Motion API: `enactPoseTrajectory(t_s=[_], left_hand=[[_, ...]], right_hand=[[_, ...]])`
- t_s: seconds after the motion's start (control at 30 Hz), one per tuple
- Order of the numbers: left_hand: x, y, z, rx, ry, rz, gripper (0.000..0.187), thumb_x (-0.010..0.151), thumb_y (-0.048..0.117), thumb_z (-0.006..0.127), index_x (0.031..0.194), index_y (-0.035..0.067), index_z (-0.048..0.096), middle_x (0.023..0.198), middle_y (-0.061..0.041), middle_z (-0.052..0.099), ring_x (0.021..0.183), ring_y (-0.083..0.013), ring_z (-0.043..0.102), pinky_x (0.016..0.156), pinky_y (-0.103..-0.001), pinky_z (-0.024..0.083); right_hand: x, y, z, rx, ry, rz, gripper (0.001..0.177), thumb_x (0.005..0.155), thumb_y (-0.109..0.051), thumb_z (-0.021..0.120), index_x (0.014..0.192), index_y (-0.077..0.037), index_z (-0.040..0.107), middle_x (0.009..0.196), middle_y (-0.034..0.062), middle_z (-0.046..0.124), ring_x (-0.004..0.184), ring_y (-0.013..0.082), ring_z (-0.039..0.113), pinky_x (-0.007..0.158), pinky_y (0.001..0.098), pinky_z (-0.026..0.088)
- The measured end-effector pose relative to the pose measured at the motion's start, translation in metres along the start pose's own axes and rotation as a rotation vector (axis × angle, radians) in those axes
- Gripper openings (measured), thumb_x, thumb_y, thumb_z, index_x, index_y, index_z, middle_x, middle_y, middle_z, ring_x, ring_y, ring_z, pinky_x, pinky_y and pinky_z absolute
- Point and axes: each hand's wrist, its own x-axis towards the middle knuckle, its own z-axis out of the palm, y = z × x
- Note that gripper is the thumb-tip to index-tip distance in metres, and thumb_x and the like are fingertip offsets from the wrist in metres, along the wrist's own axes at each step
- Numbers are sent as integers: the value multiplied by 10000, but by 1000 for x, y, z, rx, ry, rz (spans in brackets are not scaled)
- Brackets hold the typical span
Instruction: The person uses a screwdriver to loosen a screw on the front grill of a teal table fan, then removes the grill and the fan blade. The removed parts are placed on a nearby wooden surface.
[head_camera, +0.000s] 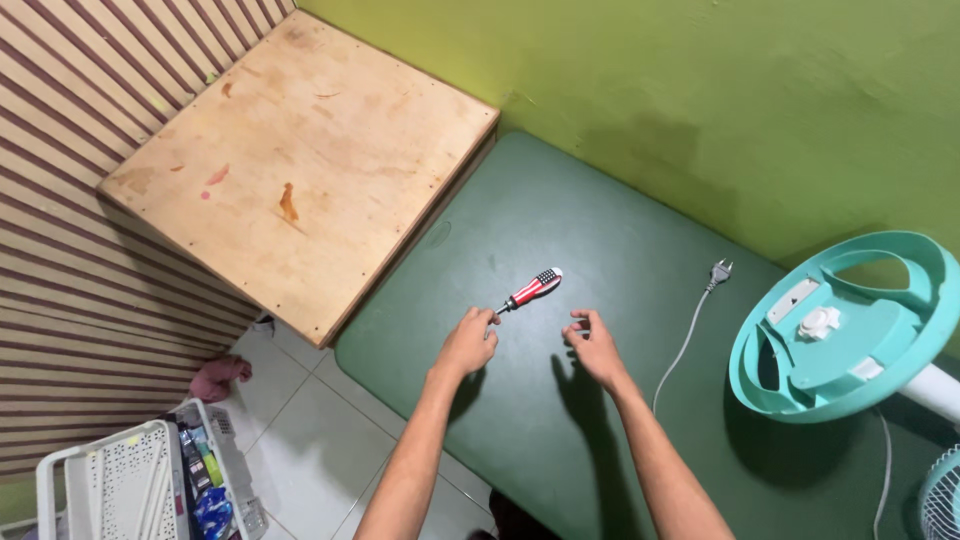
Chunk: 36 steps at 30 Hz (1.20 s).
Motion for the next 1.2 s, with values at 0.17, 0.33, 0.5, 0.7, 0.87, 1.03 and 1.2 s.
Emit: enactPoseTrajectory(t_s=[0.17, 0.33, 0.5, 0.7, 0.87, 1.03, 1.2], left_hand=[[12, -16, -19, 83, -97, 4, 301, 897, 137, 622, 1198, 109, 616, 1185, -163, 594, 1087, -391, 615, 926, -471, 511], [41, -37, -47, 70, -171, 5, 395, 892, 164, 644, 1282, 121, 594, 1274, -154, 583, 1169, -371, 601, 980, -453, 496], [78, -56, -67, 44, -315, 168, 590, 874, 173, 663, 1447, 140, 525, 1494, -172, 494, 1363, -363, 494, 1110, -409, 428], [106, -75, -75, 161, -579, 133, 613, 890, 220, 654, 1481, 148, 510, 1618, -227, 337, 1467, -379, 386, 1187, -394, 354], [117, -75, -88, 197, -679, 188, 630, 891, 250, 662, 1483, 116, 497, 1622, -230, 321, 1472, -377, 376, 1189, -398, 349], [122, -67, -100, 250, -767, 179, 641, 898, 250, 655, 1496, 117, 466, 1636, -208, 286, 1465, -375, 366, 1175, -408, 349], [132, -62, -102, 135, -716, 334, 517, 909, 200, 660, 1398, 73, 550, 1458, -185, 524, 1334, -363, 520, 1117, -404, 432]], right_hand=[[23, 1, 4, 50, -2, 125, 438, 950, -292, 676, 1311, -67, 574, 1099, 117, 668, 866, 144, 621, 731, 312, 544], [28, -23, 21, 112, 37, 204, 463, 950, -341, 673, 1330, -95, 572, 1122, 119, 659, 834, 153, 593, 702, 307, 531], [38, -48, 54, -55, 74, -35, 653, 915, -346, 708, 1512, -251, 460, 1378, 157, 466, 1162, 244, 552, 964, 405, 494], [73, -51, 105, -218, 227, 192, 569, 969, -464, 701, 1475, -264, 535, 1277, 243, 565, 1223, 362, 548, 1127, 448, 428], [85, -53, 137, -173, 459, 199, 487, 894, -245, 756, 1322, -184, 533, 1208, 231, 503, 1053, 352, 600, 999, 439, 509], [88, -43, 142, -122, 575, 155, 445, 881, -28, 722, 1260, -162, 530, 1165, 204, 507, 976, 311, 638, 895, 406, 564], [75, -38, 133, 544, 561, 75, 489, 909, -17, 674, 1338, -129, 467, 1096, 213, 598, 838, 240, 688, 678, 386, 593]])
